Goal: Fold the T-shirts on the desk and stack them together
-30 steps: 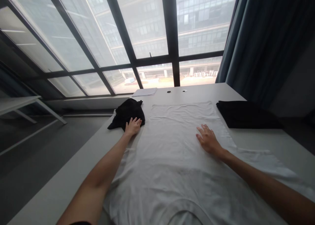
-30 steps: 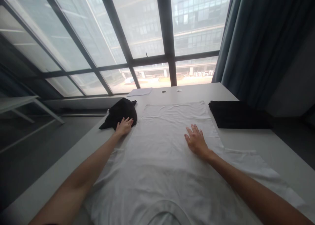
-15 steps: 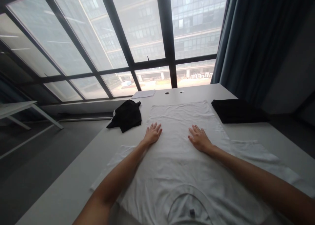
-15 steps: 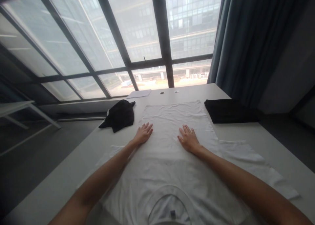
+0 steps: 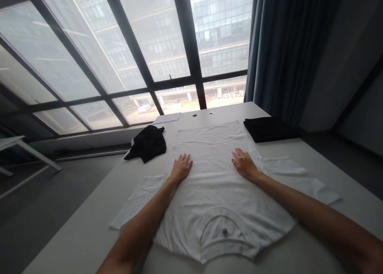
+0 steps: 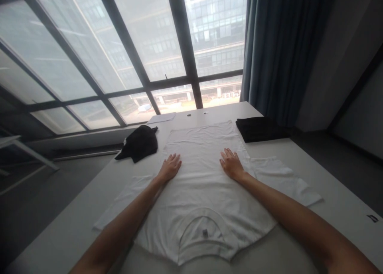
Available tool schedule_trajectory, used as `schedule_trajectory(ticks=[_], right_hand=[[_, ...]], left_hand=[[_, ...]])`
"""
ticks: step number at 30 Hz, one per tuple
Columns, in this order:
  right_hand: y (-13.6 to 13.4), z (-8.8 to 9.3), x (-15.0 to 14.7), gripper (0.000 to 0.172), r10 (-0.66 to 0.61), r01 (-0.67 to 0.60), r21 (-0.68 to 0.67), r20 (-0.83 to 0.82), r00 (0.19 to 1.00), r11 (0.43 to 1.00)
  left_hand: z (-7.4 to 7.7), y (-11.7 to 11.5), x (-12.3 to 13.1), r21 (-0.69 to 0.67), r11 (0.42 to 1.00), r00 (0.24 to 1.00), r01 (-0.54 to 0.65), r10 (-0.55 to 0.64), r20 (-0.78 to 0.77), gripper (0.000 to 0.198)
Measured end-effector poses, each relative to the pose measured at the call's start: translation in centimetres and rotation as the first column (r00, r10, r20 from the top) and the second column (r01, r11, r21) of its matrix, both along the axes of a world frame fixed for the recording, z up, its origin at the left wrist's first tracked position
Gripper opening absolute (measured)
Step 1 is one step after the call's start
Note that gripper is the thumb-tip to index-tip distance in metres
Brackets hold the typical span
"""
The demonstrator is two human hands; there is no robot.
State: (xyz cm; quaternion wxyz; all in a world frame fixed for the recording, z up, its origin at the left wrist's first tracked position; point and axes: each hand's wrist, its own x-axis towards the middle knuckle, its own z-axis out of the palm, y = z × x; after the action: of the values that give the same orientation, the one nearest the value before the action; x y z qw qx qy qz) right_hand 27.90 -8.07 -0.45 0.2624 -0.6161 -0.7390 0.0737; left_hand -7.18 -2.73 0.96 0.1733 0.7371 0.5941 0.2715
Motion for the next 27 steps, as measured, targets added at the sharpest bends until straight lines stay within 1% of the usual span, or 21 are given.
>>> schedule_trajectory(ticks=[1,2,3,4,5,6,7,8,9,10,11,12,14,16,19,20,22,24,25,26,27], right_hand=[[-0.1,0.4,-0.5,0.046,0.026,-0.024,0.024,-0.094,0.995,0.999],[-0.1,0.8,-1.2,0.044,0.063,-0.057,0.037,-0.216,0.974,0.998],[0.0,1.3,-2.0,0.042,0.100,-0.095,0.031,-0.359,0.928,0.995],[0.1,1.8,-2.8,0.039,0.124,-0.139,0.008,-0.511,0.851,0.990],[0.4,2.3,-3.7,0.037,0.126,-0.189,-0.025,-0.658,0.743,0.982],[0.8,2.7,-4.6,0.036,0.106,-0.242,-0.058,-0.783,0.613,0.969],[1.3,3.1,-5.5,0.034,0.068,-0.293,-0.085,-0.877,0.476,0.952],[2.0,3.3,-6.3,0.031,0.018,-0.332,-0.104,-0.938,0.345,0.937],[2.8,3.5,-7.1,0.029,-0.044,-0.351,-0.125,-0.972,0.229,0.928],[3.7,3.5,-7.8,0.026,-0.111,-0.351,-0.153,-0.984,0.136,0.924],[4.7,3.5,-8.3,0.024,-0.176,-0.340,-0.190,-0.982,0.072,0.921],[5.8,3.3,-8.6,0.024,-0.232,-0.326,-0.230,-0.972,0.032,0.917],[8.1,2.9,-8.7,0.029,-0.308,-0.312,-0.294,-0.951,0.006,0.904],[10.4,2.4,-7.7,0.038,-0.332,-0.336,-0.322,-0.943,0.029,0.885],[13.8,2.1,-3.9,0.051,-0.339,-0.369,-0.347,-0.937,0.088,0.862],[15.0,2.2,-2.2,0.054,-0.336,-0.349,-0.353,-0.936,0.109,0.868],[17.3,2.5,1.2,0.058,-0.334,-0.252,-0.361,-0.931,0.144,0.898],[19.5,2.8,3.4,0.062,-0.338,-0.150,-0.362,-0.926,0.167,0.920],[20.5,2.9,3.6,0.063,-0.339,-0.118,-0.361,-0.925,0.174,0.925],[21.4,3.0,3.2,0.065,-0.336,-0.108,-0.358,-0.925,0.180,0.927],[22.3,3.0,2.1,0.065,-0.326,-0.118,-0.350,-0.928,0.183,0.929]], left_hand=[[0.5,0.0,0.8,-0.002,1.000,0.993,0.003,-0.003,0.116,0.041],[1.0,0.0,1.8,-0.019,1.000,0.967,0.016,-0.011,0.256,0.039],[1.4,-0.1,2.9,-0.060,0.997,0.911,0.050,-0.021,0.412,0.036],[1.8,-0.1,4.2,-0.126,0.986,0.822,0.113,-0.021,0.569,0.032],[2.1,-0.1,5.5,-0.205,0.959,0.703,0.197,0.008,0.711,0.029],[2.3,-0.1,6.8,-0.280,0.916,0.561,0.288,0.076,0.824,0.025],[2.4,0.0,8.1,-0.336,0.867,0.418,0.367,0.169,0.893,0.023],[2.3,0.3,9.2,-0.372,0.827,0.295,0.423,0.262,0.919,0.021],[2.2,0.8,10.2,-0.397,0.801,0.204,0.448,0.341,0.918,0.021],[2.1,1.5,10.9,-0.419,0.789,0.148,0.448,0.397,0.906,0.023],[1.9,2.3,11.4,-0.439,0.784,0.119,0.438,0.433,0.893,0.026],[1.7,3.3,11.7,-0.455,0.780,0.112,0.429,0.454,0.884,0.029],[1.4,5.7,11.5,-0.481,0.767,0.111,0.425,0.483,0.869,0.036],[1.5,8.4,10.3,-0.500,0.758,0.104,0.419,0.507,0.856,0.039],[2.4,12.4,6.3,-0.521,0.772,0.089,0.364,0.528,0.845,0.042],[2.8,13.7,4.5,-0.526,0.785,0.079,0.327,0.532,0.843,0.043],[3.8,16.0,1.1,-0.532,0.812,0.058,0.240,0.535,0.843,0.046],[4.5,18.0,-1.0,-0.523,0.834,0.037,0.174,0.525,0.850,0.049],[4.6,18.8,-1.1,-0.513,0.843,0.030,0.159,0.516,0.856,0.050],[4.4,19.4,-0.5,-0.502,0.850,0.026,0.160,0.505,0.863,0.051],[4.1,19.9,0.8,-0.485,0.856,0.025,0.179,0.488,0.872,0.052]])
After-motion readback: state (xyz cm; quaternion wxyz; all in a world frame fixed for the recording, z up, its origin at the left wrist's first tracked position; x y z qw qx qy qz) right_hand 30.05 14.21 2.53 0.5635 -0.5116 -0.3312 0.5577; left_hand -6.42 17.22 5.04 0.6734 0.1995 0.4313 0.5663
